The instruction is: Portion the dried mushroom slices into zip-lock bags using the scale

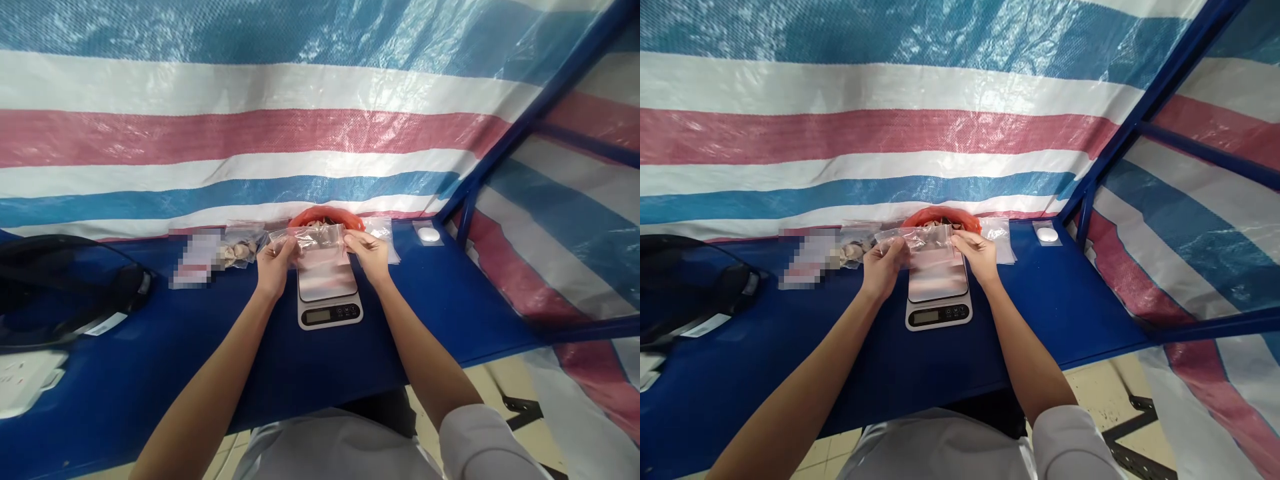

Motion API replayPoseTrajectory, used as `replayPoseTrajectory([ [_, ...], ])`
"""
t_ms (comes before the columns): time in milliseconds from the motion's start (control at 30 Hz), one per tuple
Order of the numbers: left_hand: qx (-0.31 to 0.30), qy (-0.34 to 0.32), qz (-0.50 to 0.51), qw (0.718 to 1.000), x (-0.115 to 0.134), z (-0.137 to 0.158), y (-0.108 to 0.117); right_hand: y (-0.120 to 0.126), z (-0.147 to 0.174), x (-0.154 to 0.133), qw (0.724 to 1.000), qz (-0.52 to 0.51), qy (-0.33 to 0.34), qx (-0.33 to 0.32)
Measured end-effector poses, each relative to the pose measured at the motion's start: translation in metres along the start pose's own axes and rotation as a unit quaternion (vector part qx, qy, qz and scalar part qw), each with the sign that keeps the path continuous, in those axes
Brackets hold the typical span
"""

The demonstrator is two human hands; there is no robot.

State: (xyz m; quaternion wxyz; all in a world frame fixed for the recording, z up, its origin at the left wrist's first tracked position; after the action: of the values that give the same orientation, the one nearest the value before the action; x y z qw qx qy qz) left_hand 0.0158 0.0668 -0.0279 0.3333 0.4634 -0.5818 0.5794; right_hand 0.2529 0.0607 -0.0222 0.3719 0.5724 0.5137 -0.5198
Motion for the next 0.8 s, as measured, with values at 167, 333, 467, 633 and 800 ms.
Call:
replayPoseTrajectory([
  [167,0.019,0.031,0.047,0.998,-0.006,0.01,0.0,-0.006,0.007,-0.007,0.998,0.055,0.029,-0.02],
  [333,-0.007,0.091,0.081,0.992,-0.017,0.012,0.004,-0.006,0.005,-0.005,0.998,0.045,0.023,-0.036],
  [467,-0.006,0.076,0.078,0.994,-0.016,0.005,0.015,-0.009,0.003,0.004,0.996,0.046,-0.008,-0.077],
  [633,0.0,0.064,0.034,0.997,-0.015,-0.001,0.022,-0.006,0.0,0.01,0.994,0.045,-0.036,-0.088],
  [800,-0.012,0.036,-0.022,0.999,-0.003,-0.003,0.025,-0.008,0.0,0.01,0.991,0.047,-0.044,-0.118],
])
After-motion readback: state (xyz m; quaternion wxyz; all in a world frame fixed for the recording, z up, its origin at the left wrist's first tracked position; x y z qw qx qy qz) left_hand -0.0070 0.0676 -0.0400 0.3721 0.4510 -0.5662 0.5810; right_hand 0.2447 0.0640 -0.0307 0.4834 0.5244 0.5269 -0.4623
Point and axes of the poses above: each hand's wrist, its own z-axis away from the middle knuckle, its own y-axis out of the back of the hand, x = y × z, the point moved 10 cm from there along -z, towards the middle knuckle, and after that the axes turned 3 degrees about z, right-handed, at the moved point
